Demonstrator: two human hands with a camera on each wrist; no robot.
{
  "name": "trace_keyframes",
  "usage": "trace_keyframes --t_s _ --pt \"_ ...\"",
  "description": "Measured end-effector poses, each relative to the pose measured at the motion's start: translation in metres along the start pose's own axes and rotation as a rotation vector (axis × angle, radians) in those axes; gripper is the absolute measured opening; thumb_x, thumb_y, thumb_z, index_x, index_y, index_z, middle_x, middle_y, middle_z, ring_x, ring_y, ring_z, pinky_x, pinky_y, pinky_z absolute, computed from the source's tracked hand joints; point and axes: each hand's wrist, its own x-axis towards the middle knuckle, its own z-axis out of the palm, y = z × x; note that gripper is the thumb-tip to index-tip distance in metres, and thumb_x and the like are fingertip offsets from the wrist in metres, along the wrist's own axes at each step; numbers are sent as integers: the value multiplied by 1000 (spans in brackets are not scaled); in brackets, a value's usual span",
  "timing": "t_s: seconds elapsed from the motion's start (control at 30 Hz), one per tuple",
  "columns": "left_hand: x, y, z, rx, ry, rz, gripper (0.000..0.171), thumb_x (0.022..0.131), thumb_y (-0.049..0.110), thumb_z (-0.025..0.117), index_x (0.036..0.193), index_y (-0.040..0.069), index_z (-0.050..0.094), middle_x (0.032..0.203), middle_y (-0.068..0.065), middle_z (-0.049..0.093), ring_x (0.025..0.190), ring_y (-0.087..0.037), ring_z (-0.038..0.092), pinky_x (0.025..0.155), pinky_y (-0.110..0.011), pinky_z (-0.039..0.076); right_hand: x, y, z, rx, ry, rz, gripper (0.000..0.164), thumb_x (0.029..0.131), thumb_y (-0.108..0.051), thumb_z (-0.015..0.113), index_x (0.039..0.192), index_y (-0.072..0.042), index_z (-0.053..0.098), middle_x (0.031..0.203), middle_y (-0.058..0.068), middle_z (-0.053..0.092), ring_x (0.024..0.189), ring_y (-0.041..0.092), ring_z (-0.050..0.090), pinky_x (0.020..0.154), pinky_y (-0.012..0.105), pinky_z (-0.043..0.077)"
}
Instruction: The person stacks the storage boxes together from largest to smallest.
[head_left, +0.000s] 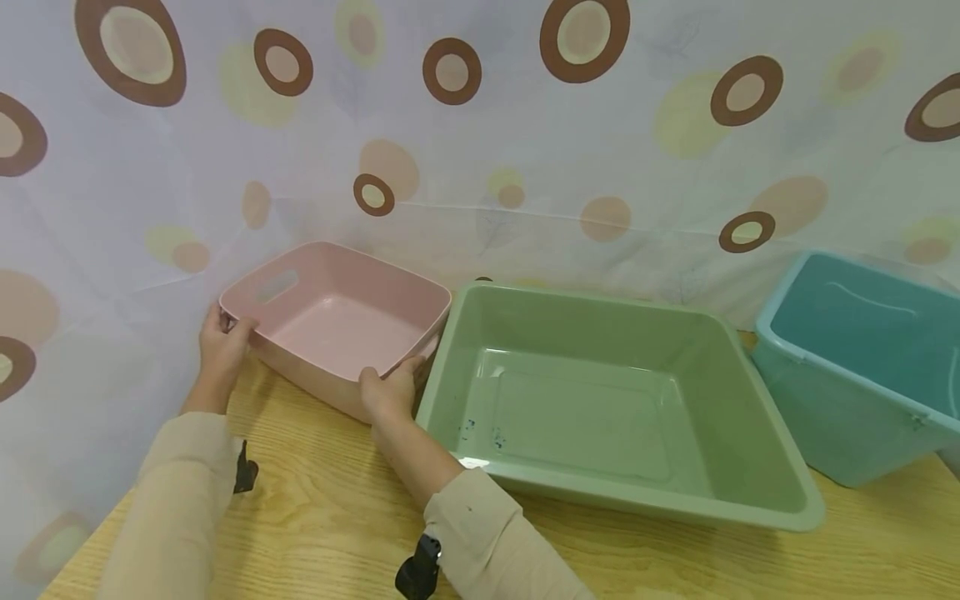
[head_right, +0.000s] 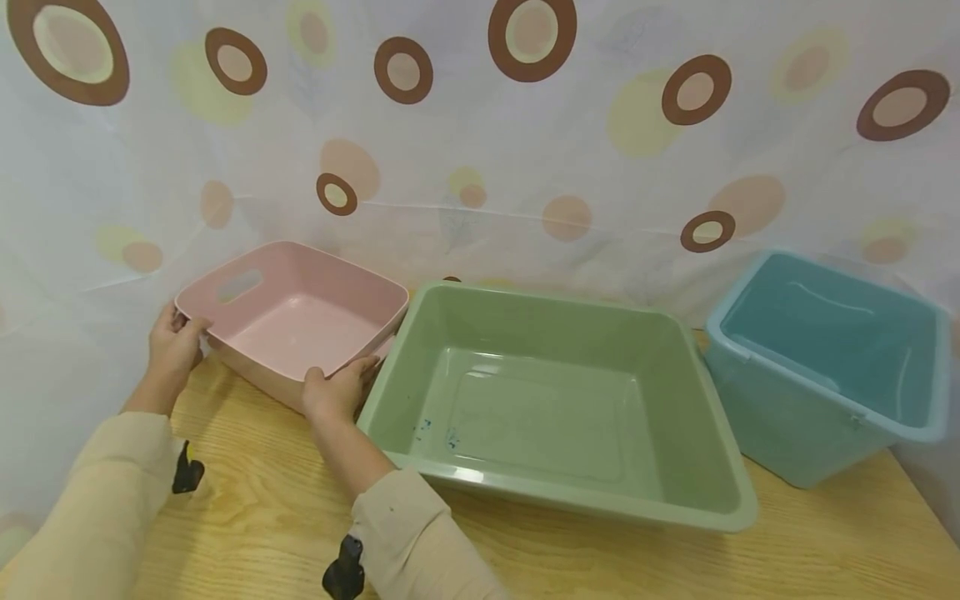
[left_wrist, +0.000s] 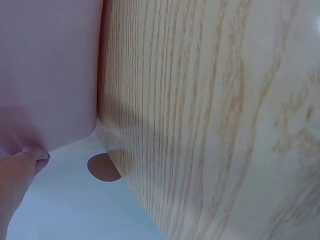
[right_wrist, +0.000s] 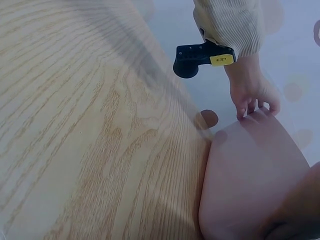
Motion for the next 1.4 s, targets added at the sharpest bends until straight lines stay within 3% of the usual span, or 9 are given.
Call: trace_keyframes --t_s 0.17,0.27,0.43,0.57,0.77,0.9,1.03,1.23,1.4 --pt "-2 2 -1 -47 43 -35 68 84 2 39 149 7 17 154 -13 19 142 -19 20 113 -24 23 0 1 1 -3 -2 0 86 83 -2 45 147 -6 -13 156 15 -9 143 27 7 113 42 24" --pt "-3 3 -1 -67 71 -52 68 83 0 40 148 6 20 153 -13 22 140 -16 25 110 -19 27 0 0 1 0 -1 -1 85 84 -1 43 147 -4 -14 155 14 -12 143 27 -4 116 42 13" --pt "-6 5 1 -114 116 -76 65 80 -2 43 144 5 31 147 -13 35 120 -9 42 85 -6 40 0 -2 1 1 5 12 85 84 1 43 146 -3 -14 155 14 -12 143 28 -8 117 43 5" --pt "-9 6 3 -167 154 -61 62 78 -5 44 140 1 38 137 -11 44 101 -3 45 68 -4 40 1 -3 0 -5 0 27 83 86 1 42 147 -4 -14 156 14 -12 143 29 -8 117 43 3" --pt "-10 12 4 -186 152 -54 64 77 -6 42 141 1 36 140 -15 42 89 -1 48 64 -5 43 5 -10 -3 -5 -29 15 81 87 3 39 146 -4 -15 155 15 -12 143 30 -7 116 45 2" --pt "-12 21 6 -188 176 -30 60 77 -8 43 137 -1 40 120 -7 54 82 -1 48 61 -6 45 7 -18 -7 -4 -66 -5 81 87 4 38 146 -4 -16 155 13 -14 143 29 -10 116 44 -1" --pt "-16 30 9 -240 220 -10 52 76 -10 44 126 3 48 96 7 51 79 -4 49 56 -8 45 8 -24 -10 -34 -91 -10 81 86 5 38 146 -4 -15 155 15 -12 143 31 -5 116 45 3" --pt "-18 42 11 -232 277 8 44 72 -10 45 111 10 53 93 8 48 80 -4 46 53 -10 42 10 -29 -13 -68 -85 -28 79 85 5 37 146 0 -13 154 20 -9 143 32 -2 116 43 5" --pt "-17 48 11 -269 293 27 45 71 -10 44 111 10 53 92 7 46 80 -3 44 54 -10 40 7 -34 -15 -44 -106 -30 80 84 6 37 145 0 -14 154 21 -10 143 32 -3 116 43 6"
